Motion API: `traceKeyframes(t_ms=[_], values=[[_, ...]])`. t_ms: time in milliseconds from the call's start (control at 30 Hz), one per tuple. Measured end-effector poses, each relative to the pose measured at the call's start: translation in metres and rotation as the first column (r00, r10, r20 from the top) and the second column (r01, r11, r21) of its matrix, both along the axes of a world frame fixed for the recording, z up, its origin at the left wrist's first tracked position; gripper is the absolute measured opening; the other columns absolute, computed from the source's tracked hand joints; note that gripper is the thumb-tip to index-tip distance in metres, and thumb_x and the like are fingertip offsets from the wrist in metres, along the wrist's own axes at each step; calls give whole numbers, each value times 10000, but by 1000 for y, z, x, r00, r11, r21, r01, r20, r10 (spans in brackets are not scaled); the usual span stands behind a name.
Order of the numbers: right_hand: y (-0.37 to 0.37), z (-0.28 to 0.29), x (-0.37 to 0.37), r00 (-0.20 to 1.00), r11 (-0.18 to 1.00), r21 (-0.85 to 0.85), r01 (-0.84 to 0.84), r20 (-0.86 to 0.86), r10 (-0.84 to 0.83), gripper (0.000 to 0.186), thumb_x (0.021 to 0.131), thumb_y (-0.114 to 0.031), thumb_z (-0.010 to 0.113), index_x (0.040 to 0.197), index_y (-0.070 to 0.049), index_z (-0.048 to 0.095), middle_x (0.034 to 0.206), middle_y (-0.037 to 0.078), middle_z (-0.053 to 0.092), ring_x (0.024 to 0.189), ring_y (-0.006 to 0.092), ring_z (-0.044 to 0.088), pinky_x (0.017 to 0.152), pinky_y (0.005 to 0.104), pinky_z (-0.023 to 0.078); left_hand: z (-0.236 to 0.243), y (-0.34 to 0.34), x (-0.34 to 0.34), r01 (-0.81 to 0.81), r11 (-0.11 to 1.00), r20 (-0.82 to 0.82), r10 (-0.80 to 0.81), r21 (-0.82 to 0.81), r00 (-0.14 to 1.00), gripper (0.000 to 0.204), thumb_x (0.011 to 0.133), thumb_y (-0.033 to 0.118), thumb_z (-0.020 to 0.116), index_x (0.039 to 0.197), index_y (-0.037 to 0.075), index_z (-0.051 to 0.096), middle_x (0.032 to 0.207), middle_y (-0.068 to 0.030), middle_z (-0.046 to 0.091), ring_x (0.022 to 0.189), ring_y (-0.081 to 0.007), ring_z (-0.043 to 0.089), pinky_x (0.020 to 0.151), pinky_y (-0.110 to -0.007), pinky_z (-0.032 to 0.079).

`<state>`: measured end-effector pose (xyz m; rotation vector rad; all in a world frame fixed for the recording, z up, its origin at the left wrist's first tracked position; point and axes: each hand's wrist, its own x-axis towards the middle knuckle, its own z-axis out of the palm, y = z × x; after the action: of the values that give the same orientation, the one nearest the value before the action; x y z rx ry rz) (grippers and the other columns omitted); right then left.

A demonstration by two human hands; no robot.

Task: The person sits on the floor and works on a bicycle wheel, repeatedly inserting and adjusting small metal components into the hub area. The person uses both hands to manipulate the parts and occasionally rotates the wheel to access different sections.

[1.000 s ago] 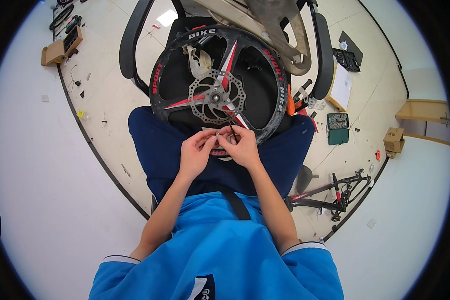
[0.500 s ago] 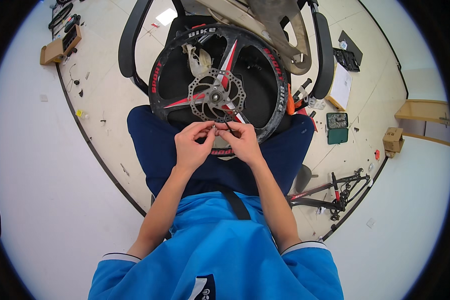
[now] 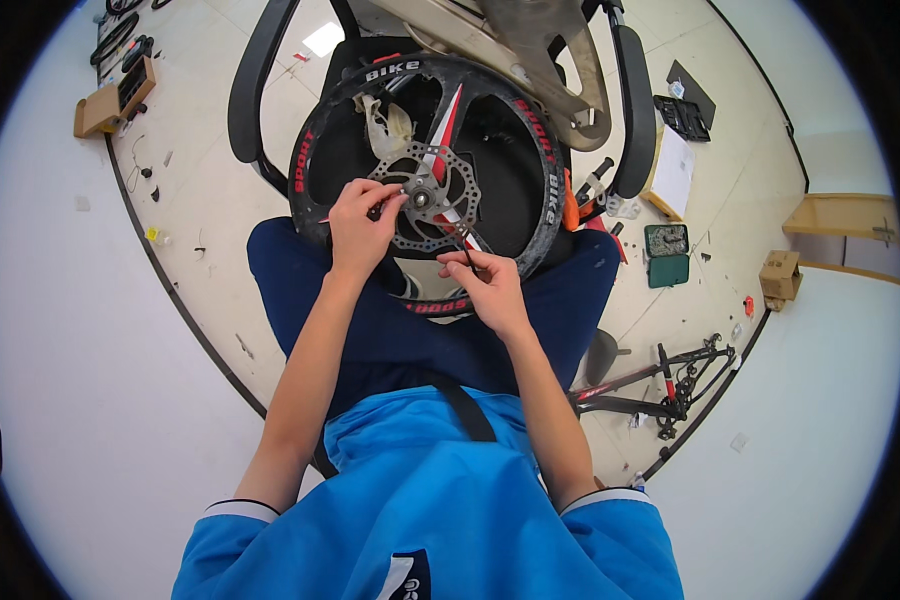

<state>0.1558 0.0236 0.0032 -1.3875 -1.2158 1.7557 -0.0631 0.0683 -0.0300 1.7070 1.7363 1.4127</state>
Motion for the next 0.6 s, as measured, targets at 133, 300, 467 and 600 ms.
traceKeyframes(t_ms=[133,300,467,600], values=[[2,5,-1,999,1000,17,23,-30,-22,209,978,-101,667,1113,28,763,901,38,754,832,58,646,759,224,488,-3,2,0,23,1000,-36,-22,9,999,127,817,56,818,940,31,794,837,-71,685,752,-207,665,598,-312,513],[12,13,-4,999,999,45,30,-43,-28,208,986,-94,654,1110,35,758,906,55,755,865,80,672,810,234,505,-8,4,1,27,999,-23,-26,32,999,129,817,56,818,942,32,796,833,-76,689,741,-206,667,594,-310,510],[24,17,-10,999,994,106,24,-48,-19,219,997,-111,637,1133,19,750,880,30,743,638,18,477,591,200,349,-7,2,4,26,1000,-11,-26,12,1000,126,822,49,813,943,23,793,834,-80,691,684,-199,662,585,-299,515],[31,21,-13,996,993,116,25,-88,-15,226,1003,-113,627,1140,23,746,862,24,735,578,1,424,531,191,305,-8,2,2,45,999,6,-45,-1,999,124,828,48,806,943,5,787,829,-86,693,646,-186,661,577,-291,521]])
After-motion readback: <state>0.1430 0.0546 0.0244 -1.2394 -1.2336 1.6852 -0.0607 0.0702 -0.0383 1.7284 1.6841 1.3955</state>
